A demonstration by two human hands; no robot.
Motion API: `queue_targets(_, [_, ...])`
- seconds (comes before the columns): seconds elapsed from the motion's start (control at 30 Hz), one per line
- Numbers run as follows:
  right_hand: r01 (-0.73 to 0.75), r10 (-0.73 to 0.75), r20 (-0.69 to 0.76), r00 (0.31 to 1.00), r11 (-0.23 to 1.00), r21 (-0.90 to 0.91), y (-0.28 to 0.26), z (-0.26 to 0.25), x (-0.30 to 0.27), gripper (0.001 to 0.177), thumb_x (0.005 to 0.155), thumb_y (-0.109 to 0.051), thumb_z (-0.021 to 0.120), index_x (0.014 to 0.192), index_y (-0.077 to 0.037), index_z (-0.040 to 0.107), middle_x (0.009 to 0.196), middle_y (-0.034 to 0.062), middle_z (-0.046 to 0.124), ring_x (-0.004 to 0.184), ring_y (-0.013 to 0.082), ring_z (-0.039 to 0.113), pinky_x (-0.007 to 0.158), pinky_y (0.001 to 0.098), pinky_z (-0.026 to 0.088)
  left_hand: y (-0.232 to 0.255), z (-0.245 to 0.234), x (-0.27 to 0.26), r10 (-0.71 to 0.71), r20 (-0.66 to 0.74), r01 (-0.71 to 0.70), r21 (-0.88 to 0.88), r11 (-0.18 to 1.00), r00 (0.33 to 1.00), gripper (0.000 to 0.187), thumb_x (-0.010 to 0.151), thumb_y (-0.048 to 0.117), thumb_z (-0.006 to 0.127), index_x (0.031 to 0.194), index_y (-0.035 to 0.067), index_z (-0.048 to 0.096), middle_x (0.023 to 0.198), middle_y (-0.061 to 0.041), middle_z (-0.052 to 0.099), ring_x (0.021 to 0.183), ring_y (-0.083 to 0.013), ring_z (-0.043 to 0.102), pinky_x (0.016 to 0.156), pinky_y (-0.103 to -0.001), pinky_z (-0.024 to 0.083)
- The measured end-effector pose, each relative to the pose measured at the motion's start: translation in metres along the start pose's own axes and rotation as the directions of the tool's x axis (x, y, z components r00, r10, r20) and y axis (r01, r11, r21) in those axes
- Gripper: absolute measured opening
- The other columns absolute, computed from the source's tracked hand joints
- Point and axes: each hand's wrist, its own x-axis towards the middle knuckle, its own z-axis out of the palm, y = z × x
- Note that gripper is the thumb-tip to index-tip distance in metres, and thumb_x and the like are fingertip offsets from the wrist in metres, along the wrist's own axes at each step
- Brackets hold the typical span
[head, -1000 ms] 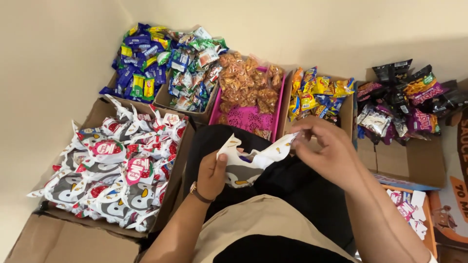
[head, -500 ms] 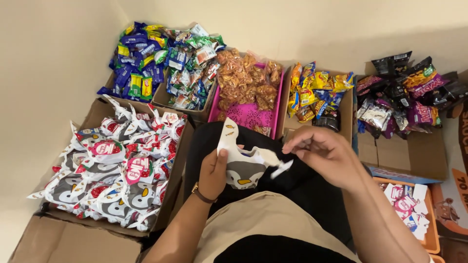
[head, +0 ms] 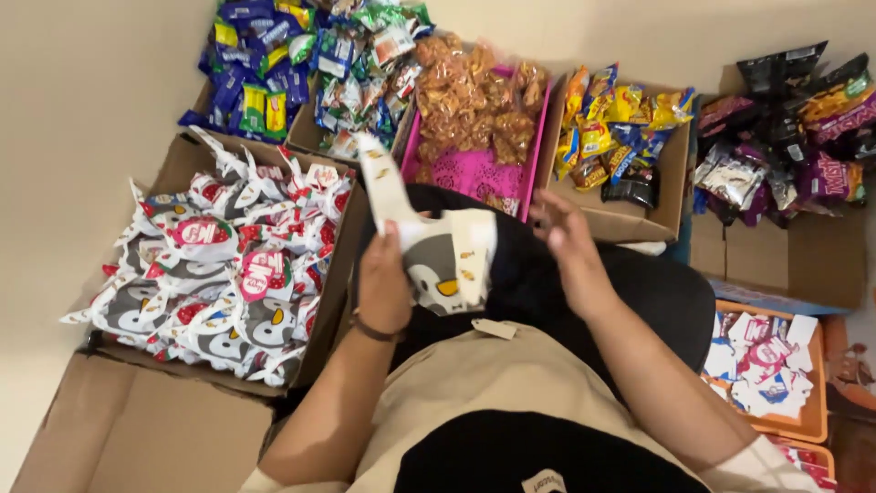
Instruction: The person places snacks and candy into small decorative bags by hand, then closes the bags by folding them.
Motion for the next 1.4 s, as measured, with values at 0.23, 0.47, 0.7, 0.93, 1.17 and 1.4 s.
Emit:
queue_targets(0.23, [-0.782,0.837,0.236,0.493,0.546,-0.3,0.117,0.008,-0.026,0.084,0.085,-0.045,0.079,0.148,0.001,0.047,0.141,0.041,0.05,0.129,0.0586,0.052,0.104,0.0641,0.046,0.027,-0.031,0.003,0.05,-0.231,-0.056,-0.016,0.998,0.972,0.063,0.105,0.046,0.048,0.131,-0.01,0.059,0.128,-0.03,0.062,0.125,-0.0339,0.058,0.117,-0.048,0.034])
queue_targets(0.47, [-0.201,0.797,0.342,0.497,0.489,-0.849,0.099,0.037,-0.019,0.06,0.085,-0.048,0.074,0.13,-0.01,0.065,0.124,0.0207,0.07,0.12,0.0385,0.066,0.097,0.0496,0.056,-0.011,-0.087,0.034,0.076,-0.312,-0.15,-0.222,0.963,0.947,0.048,0.106,0.044,0.052,0.123,0.001,0.064,0.114,-0.016,0.07,0.108,-0.0238,0.068,0.105,-0.041,0.053])
queue_targets(0.7, [-0.319,0.472,0.254,0.844,0.824,-0.469,0.067,-0.011,0.005,0.027,0.087,-0.015,0.071,0.111,-0.003,0.077,0.097,0.0191,0.076,0.091,0.0294,0.071,0.083,0.0441,0.057,0.011,-0.064,0.025,0.147,-0.241,-0.174,-0.092,0.981,0.959,0.052,0.106,0.046,0.048,0.126,0.001,0.062,0.108,-0.013,0.069,0.105,-0.0217,0.066,0.105,-0.045,0.051])
queue_targets(0.93, [-0.388,0.344,0.18,0.922,0.818,0.424,-0.015,-0.005,0.021,0.026,0.087,0.003,0.065,0.113,0.005,0.064,0.094,0.0146,0.067,0.08,0.0199,0.07,0.072,0.0317,0.063,0.036,-0.042,0.001,0.201,-0.079,-0.166,0.317,0.934,0.976,0.058,0.108,0.051,0.04,0.126,0.003,0.068,0.105,-0.017,0.072,0.109,-0.0232,0.065,0.104,-0.048,0.048])
queue_targets(1.17, [0.049,-0.051,0.001,0.999,0.963,-0.263,-0.038,-0.011,0.021,0.01,0.091,-0.014,0.083,0.095,-0.007,0.076,0.1,0.0063,0.064,0.096,0.0188,0.06,0.089,0.0298,0.048,0.042,-0.039,-0.002,0.31,-0.006,-0.271,0.471,0.839,0.951,0.062,0.109,0.054,0.035,0.117,0.004,0.071,0.097,-0.02,0.072,0.101,-0.03,0.069,0.095,-0.046,0.051])
queue_targets(1.4, [-0.181,0.182,-0.01,0.983,0.981,0.076,-0.049,0.013,0.01,0.019,0.093,-0.005,0.072,0.111,0.001,0.075,0.087,0.0141,0.077,0.081,0.016,0.073,0.084,0.0253,0.055,0.036,-0.032,-0.002,0.254,-0.029,-0.232,0.322,0.918,0.967,0.057,0.107,0.051,0.037,0.124,0.008,0.07,0.099,-0.015,0.073,0.099,-0.0244,0.067,0.096,-0.042,0.051])
